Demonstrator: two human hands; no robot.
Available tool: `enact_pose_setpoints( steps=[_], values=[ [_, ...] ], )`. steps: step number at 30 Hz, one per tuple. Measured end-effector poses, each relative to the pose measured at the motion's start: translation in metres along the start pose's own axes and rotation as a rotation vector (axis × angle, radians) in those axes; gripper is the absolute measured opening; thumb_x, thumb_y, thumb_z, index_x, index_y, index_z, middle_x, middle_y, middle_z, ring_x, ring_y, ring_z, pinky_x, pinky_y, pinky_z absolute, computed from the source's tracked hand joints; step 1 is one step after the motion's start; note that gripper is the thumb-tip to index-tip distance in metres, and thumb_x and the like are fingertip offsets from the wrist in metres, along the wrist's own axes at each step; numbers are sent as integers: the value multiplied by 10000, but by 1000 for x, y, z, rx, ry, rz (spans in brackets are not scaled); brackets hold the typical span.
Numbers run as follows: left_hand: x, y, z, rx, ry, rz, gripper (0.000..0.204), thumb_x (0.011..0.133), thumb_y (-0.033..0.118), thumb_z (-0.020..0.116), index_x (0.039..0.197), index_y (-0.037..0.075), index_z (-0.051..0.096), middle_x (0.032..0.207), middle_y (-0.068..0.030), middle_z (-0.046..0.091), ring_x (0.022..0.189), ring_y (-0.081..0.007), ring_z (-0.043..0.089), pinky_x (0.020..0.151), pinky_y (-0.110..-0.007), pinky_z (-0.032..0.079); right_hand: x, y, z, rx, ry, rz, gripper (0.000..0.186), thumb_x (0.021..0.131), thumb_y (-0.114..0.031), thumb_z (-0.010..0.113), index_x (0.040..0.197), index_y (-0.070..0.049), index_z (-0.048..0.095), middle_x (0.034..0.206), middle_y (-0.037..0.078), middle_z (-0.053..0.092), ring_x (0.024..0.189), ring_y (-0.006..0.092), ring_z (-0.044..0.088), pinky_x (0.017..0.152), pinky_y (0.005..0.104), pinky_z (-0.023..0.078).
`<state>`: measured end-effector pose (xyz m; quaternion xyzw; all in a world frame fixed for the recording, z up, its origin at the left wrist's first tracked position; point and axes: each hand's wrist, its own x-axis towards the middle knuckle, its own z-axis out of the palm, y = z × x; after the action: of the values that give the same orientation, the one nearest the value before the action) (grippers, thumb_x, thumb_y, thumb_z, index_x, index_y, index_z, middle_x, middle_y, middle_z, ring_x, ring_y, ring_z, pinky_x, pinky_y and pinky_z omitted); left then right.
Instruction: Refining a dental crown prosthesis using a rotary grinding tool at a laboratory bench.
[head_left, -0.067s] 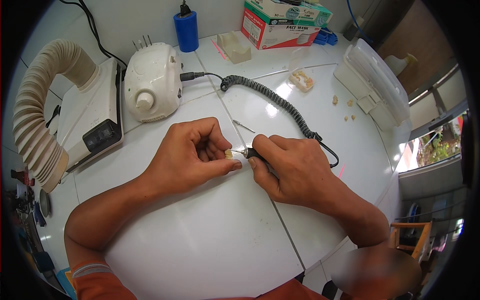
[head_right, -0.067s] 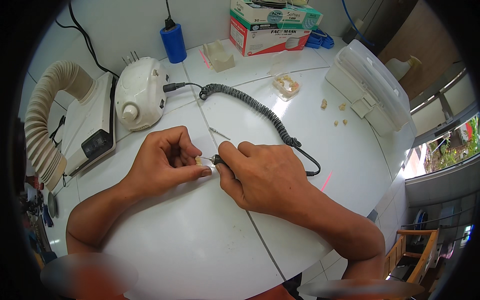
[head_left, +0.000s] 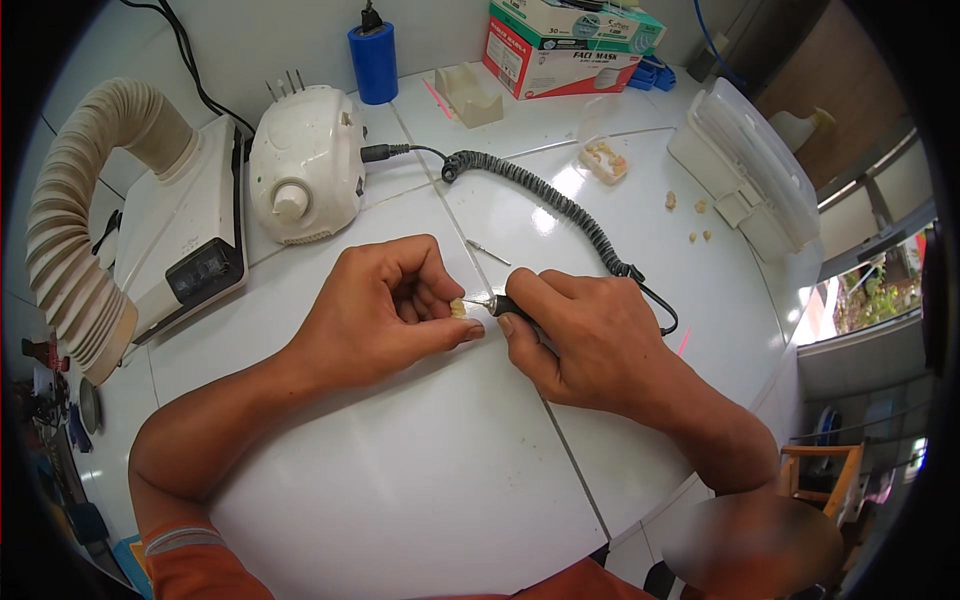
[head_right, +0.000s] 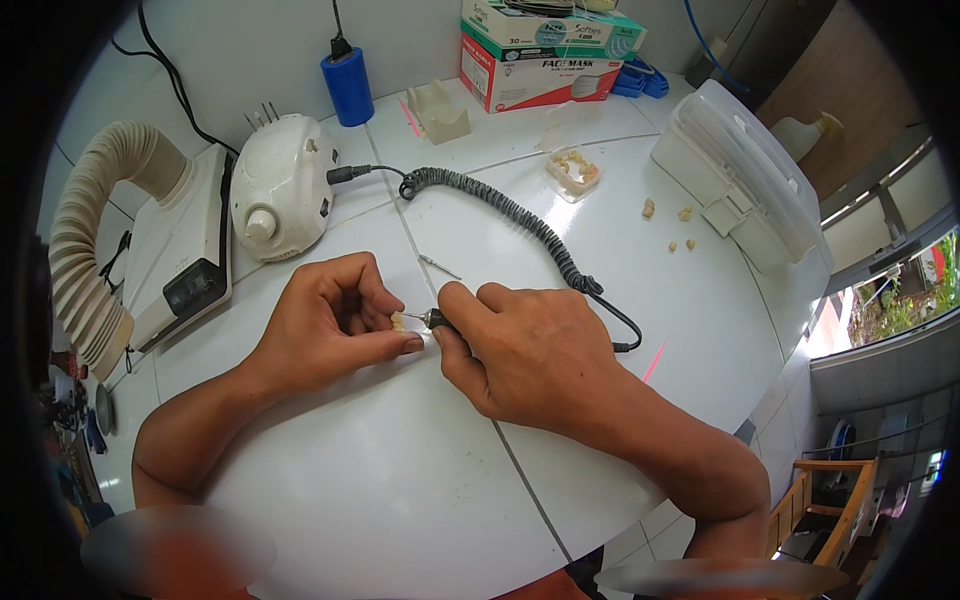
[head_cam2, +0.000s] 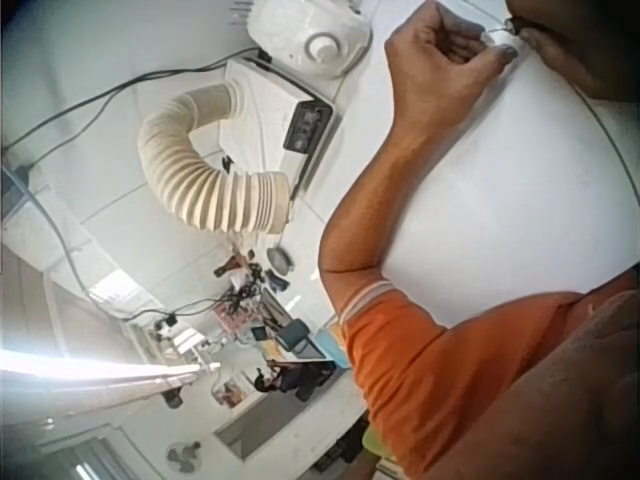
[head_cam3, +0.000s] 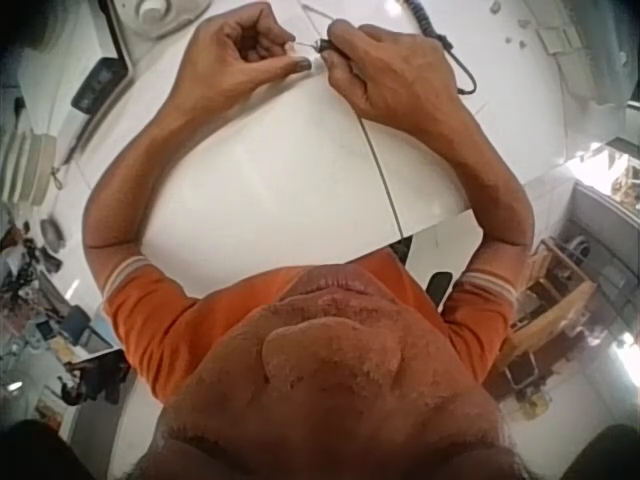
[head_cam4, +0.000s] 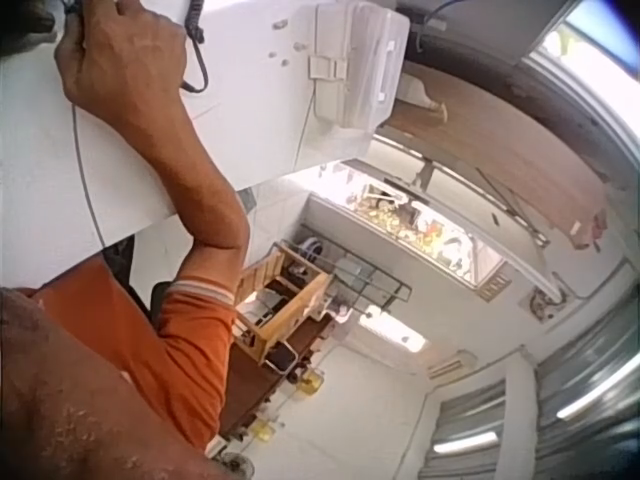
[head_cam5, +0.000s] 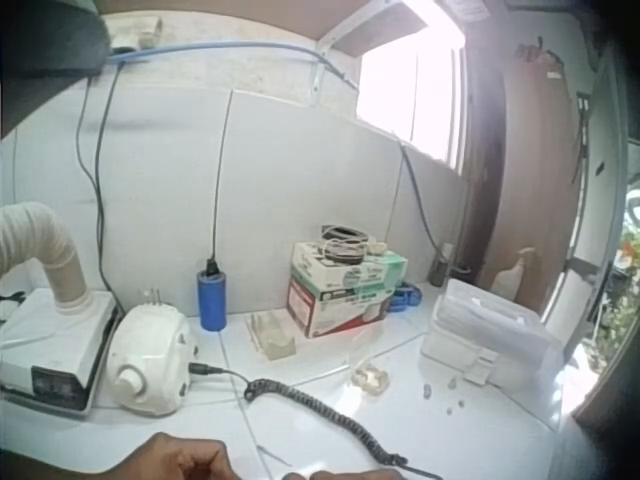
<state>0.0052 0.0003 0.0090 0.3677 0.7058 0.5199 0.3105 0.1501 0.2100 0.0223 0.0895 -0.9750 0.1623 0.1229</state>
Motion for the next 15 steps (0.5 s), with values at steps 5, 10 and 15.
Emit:
enact_pose_setpoints(
  steps=[5,10,15],
  values=[
    [0,-1,0,-4,-3,-3,343,868,117,967,930,68,634,804,27,710,701,9,571,633,-189,443,0,0,0,2,-2,4,178,993,-229,708,972,-62,650,641,81,629,481,289,607,465,428,472],
    [0,1,0,12,3,-4,351,859,134,979,917,68,639,795,29,708,694,11,570,631,-188,441,0,1,0,8,0,-1,176,991,-228,709,966,-64,649,639,80,631,476,286,604,457,428,466],
    [0,0,-1,16,-1,-5,348,859,141,979,917,69,644,800,29,712,700,11,573,633,-187,441,0,1,-1,0,0,3,172,989,-228,710,964,-68,651,635,77,631,474,285,602,451,425,464]
  ],
)
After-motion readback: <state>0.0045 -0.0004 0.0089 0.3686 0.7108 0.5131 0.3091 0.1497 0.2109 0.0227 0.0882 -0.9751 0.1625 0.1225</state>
